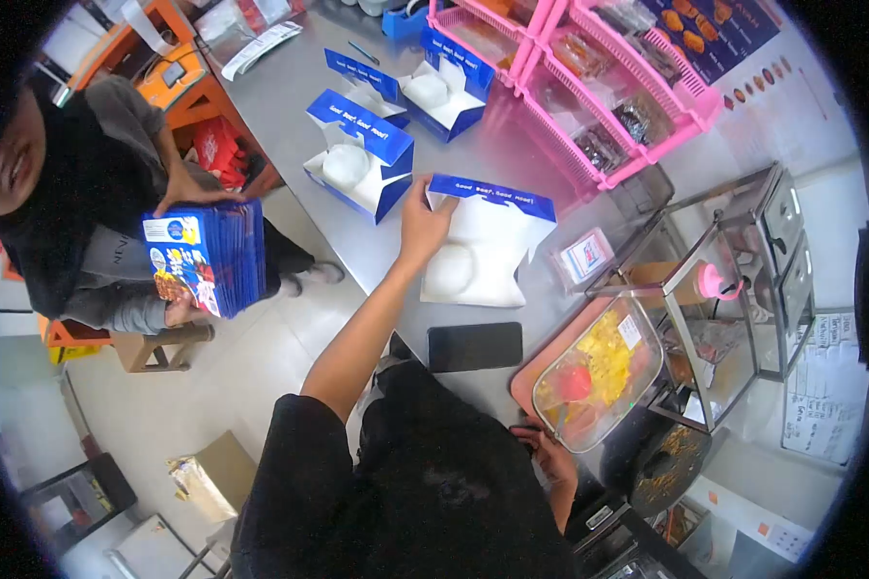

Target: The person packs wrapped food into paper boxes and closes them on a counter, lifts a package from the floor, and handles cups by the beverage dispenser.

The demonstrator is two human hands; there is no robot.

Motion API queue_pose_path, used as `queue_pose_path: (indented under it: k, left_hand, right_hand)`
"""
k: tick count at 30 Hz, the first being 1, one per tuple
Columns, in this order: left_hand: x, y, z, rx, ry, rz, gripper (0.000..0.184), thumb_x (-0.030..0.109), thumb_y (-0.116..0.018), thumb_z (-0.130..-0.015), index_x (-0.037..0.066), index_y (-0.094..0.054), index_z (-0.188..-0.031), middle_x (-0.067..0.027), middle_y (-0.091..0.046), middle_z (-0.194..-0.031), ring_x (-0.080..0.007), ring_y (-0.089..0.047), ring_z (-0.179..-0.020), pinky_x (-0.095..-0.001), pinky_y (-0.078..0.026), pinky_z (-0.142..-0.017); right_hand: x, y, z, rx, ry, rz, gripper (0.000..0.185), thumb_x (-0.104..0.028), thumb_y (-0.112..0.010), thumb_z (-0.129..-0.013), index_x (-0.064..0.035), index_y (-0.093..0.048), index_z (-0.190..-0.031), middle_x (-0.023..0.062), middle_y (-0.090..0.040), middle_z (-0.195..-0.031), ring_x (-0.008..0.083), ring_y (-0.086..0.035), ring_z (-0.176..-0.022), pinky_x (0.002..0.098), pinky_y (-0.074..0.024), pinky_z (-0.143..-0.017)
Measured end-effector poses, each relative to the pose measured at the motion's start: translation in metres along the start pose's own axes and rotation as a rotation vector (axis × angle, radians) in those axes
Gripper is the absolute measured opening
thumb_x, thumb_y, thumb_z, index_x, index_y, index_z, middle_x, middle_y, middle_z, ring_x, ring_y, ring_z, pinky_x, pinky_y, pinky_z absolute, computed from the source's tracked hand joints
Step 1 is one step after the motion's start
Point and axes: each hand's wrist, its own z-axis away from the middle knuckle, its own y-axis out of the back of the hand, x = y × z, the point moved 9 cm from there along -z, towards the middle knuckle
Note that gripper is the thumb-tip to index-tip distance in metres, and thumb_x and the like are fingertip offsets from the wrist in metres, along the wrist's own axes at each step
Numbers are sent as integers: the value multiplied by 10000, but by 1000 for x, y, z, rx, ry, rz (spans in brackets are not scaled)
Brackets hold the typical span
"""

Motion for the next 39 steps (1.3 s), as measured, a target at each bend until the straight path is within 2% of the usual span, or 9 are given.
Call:
queue_pose_path:
  k: [7,14,19,25,28,31,34,38,39]
  left_hand:
    - [-41,-17,5,-98,234,-103,628,415,-704,-813,43,-505,-1278,-249,-654,-1186,-396,-620,-1138,-441,-473,-952]
    - [-67,-34,-32,-363,502,-648,791,349,-664,-765,7,-339,-1400,-234,-624,-1248,-374,-605,-1174,-437,-481,-987]
    - [-53,-35,-23,-254,350,-829,957,282,-698,-734,5,-201,-1502,-267,-575,-1256,-369,-621,-1137,-416,-500,-963]
    - [-39,-17,1,-213,463,-468,1122,465,-749,-735,63,-102,-1559,-331,-399,-1440,-436,-460,-1319,-448,-405,-1078]
    - [-24,2,17,-221,233,-408,1182,474,-785,-715,35,-81,-1557,-335,-373,-1457,-445,-415,-1351,-461,-373,-1103]
    - [-12,30,48,-199,6,-387,1103,415,-773,-775,-36,-112,-1534,-322,-379,-1454,-416,-440,-1331,-442,-374,-1101]
    - [-25,57,89,-151,62,-360,1093,392,-781,-778,-46,-119,-1529,-318,-420,-1418,-409,-478,-1292,-440,-394,-1074]
    - [-47,88,145,-42,252,-263,889,366,-746,-811,-24,-294,-1470,-273,-555,-1238,-375,-569,-1154,-441,-440,-995]
    - [-43,95,158,22,214,-233,666,315,-742,-821,-24,-466,-1324,-219,-596,-1141,-349,-598,-1070,-435,-458,-946]
  right_hand:
    - [15,8,4,-42,-70,-96,471,-303,-507,-1016,-61,-427,-1413,240,-577,-1315,314,-565,-1199,426,-445,-1010]
    - [16,9,4,-134,-102,46,620,-421,-577,-963,-115,-381,-1466,213,-536,-1389,291,-562,-1202,420,-502,-907]
    - [12,-2,6,-144,-79,73,607,-416,-571,-970,-126,-377,-1467,213,-546,-1376,299,-574,-1188,413,-512,-888]
    - [12,-2,8,-90,-26,74,527,-381,-522,-1005,-117,-397,-1443,213,-598,-1303,294,-629,-1109,409,-545,-844]
    - [15,4,6,-19,-12,107,489,-364,-489,-1023,-114,-404,-1435,211,-629,-1253,286,-663,-1044,399,-563,-809]
    - [15,4,6,21,-10,154,453,-364,-448,-1040,-116,-428,-1418,206,-649,-1221,280,-678,-1011,382,-570,-788]
    - [12,-2,7,19,10,164,437,-361,-434,-1044,-111,-448,-1402,199,-664,-1196,267,-686,-995,375,-570,-784]
    - [17,7,4,41,4,152,424,-353,-424,-1047,-102,-460,-1388,185,-675,-1180,252,-697,-969,357,-573,-763]
    - [17,7,4,60,14,156,414,-350,-416,-1050,-99,-464,-1377,188,-678,-1171,253,-700,-956,350,-577,-742]
